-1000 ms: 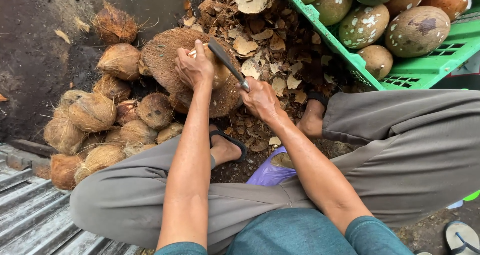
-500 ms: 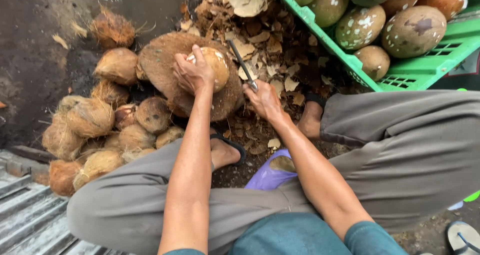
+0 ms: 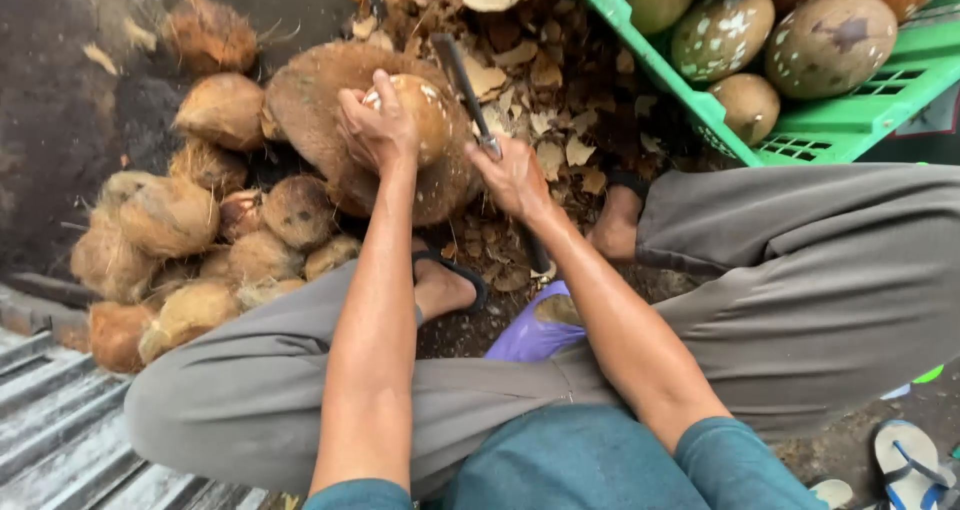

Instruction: Peeling the outer husk off coconuts using a knife

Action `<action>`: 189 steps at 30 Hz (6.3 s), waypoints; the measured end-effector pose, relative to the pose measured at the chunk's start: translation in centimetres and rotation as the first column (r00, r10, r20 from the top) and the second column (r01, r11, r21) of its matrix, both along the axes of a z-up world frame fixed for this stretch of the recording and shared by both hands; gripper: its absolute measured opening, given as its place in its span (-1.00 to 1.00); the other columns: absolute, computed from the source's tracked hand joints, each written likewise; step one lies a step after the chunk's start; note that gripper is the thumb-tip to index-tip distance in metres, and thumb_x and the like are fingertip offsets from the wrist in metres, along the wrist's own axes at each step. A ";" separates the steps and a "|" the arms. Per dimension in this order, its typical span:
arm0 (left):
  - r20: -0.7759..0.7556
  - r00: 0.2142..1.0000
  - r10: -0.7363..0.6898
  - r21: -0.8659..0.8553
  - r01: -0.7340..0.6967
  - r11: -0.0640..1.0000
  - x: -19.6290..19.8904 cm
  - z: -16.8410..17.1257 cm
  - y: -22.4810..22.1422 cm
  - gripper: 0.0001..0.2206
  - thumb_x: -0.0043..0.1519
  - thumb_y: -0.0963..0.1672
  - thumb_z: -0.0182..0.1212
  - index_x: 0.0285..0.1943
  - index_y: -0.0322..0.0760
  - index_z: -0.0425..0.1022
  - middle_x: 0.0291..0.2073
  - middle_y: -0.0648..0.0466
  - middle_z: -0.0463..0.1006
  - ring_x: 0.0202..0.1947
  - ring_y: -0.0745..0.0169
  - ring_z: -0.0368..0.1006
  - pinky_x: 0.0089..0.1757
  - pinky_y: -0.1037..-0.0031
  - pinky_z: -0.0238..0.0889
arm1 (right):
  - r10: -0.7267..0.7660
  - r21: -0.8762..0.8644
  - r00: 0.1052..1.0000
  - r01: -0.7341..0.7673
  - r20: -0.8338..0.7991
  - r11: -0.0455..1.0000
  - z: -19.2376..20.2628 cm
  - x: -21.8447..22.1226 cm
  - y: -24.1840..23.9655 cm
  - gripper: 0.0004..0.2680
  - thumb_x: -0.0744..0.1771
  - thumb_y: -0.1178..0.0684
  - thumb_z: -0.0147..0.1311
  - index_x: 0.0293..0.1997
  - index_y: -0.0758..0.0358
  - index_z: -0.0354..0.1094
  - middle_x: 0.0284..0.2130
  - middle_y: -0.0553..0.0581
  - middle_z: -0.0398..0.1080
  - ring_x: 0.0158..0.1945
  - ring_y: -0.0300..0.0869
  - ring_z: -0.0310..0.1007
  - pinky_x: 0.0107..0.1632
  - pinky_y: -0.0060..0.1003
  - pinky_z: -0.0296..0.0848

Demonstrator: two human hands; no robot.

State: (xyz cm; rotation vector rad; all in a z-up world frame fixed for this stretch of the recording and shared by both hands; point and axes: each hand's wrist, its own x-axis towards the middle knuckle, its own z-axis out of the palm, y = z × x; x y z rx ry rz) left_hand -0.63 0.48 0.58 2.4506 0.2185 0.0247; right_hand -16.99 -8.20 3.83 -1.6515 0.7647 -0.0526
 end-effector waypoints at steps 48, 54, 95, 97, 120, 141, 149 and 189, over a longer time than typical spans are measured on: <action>-0.146 0.977 0.155 -0.606 -0.212 0.766 -5.4 6.7 12.3 -0.59 0.12 0.16 0.19 -0.06 -0.03 0.65 -0.08 -0.03 0.58 0.06 0.02 0.45 0.18 0.21 0.09 | 0.363 -0.146 0.895 -0.336 0.259 0.931 -2.3 1.3 5.6 -0.89 0.34 -0.02 0.14 -0.30 0.11 0.35 -0.65 0.16 0.36 -0.56 -0.05 0.40 -0.42 -0.21 0.39; -0.175 0.953 0.245 -0.616 -0.301 0.728 -3.5 3.2 11.5 -0.47 0.09 0.25 0.24 -0.11 -0.14 0.63 -0.15 -0.13 0.54 0.00 -0.12 0.44 0.09 0.11 0.14 | 0.401 -0.246 0.870 -0.338 0.286 0.908 -0.3 0.6 4.6 -0.81 0.40 -0.07 0.09 -0.30 0.17 0.28 -0.66 0.18 0.32 -0.60 -0.03 0.37 -0.45 -0.18 0.39; -0.188 0.809 0.557 -0.385 -0.582 0.716 1.3 -7.7 7.4 -0.47 -0.05 0.28 0.29 -0.28 -0.09 0.60 -0.29 0.09 0.66 -0.18 0.12 0.62 -0.14 0.40 0.42 | 0.327 -0.510 0.940 -0.235 0.097 0.828 3.8 -1.8 4.6 -0.76 0.44 -0.11 0.02 -0.36 0.15 0.28 -0.68 0.16 0.37 -0.62 -0.05 0.42 -0.45 -0.20 0.43; 0.049 0.749 0.660 -0.686 -0.455 0.567 3.1 -11.5 6.7 -0.51 0.00 0.03 0.45 -0.45 -0.62 0.46 -0.48 -0.46 0.51 -0.29 -0.29 0.50 -0.13 0.20 0.31 | 0.365 -0.498 0.927 -0.276 0.089 0.822 4.7 -1.8 5.5 -0.79 0.37 -0.13 0.12 -0.33 0.16 0.33 -0.67 0.29 0.36 -0.57 0.19 0.45 -0.47 0.01 0.35; 0.436 0.888 -0.150 -0.098 0.213 0.972 -0.6 -3.8 9.9 -0.69 0.20 0.03 0.18 0.11 0.18 0.31 -0.29 0.04 0.56 -0.23 0.04 0.56 -0.17 0.37 0.38 | 0.285 -0.294 0.956 -0.252 0.075 0.922 3.0 -0.5 4.6 -0.71 0.34 -0.15 0.18 -0.53 0.15 0.27 -0.73 0.19 0.25 -0.57 0.00 0.33 -0.40 -0.14 0.31; -0.006 0.991 -0.133 -0.407 0.119 0.906 -4.2 3.2 11.5 -0.58 0.23 0.20 -0.01 -0.10 -0.04 0.50 -0.23 0.05 0.64 -0.04 -0.05 0.55 0.02 0.23 0.33 | 0.242 -0.200 0.969 -0.229 0.045 0.953 5.5 -0.6 3.0 -0.62 0.36 -0.27 0.10 -0.60 0.09 0.19 -0.79 0.04 0.19 -0.60 -0.12 0.23 -0.42 -0.23 0.22; 0.109 0.955 -0.274 -0.360 0.295 0.885 -4.0 3.6 12.3 -0.78 0.27 0.05 -0.01 -0.23 -0.06 0.39 -0.48 -0.02 0.55 -0.20 -0.11 0.56 -0.06 0.20 0.36 | 0.396 -0.309 0.918 -0.368 0.033 0.877 8.4 -0.6 2.9 -0.70 0.34 -0.15 0.10 -0.56 0.19 0.24 -0.77 0.19 0.21 -0.61 0.02 0.27 -0.42 -0.13 0.25; 0.199 0.892 -0.406 -0.205 0.443 0.873 -4.9 5.6 10.1 -0.48 0.06 0.15 0.18 0.07 -0.14 0.41 -0.19 -0.17 0.60 -0.15 -0.24 0.57 -0.12 0.04 0.43 | 0.203 -0.408 0.965 -0.254 -0.164 0.877 5.9 0.2 -0.3 -0.75 0.40 -0.19 0.11 -0.15 0.19 0.33 -0.54 0.22 0.42 -0.45 0.04 0.47 -0.27 -0.10 0.42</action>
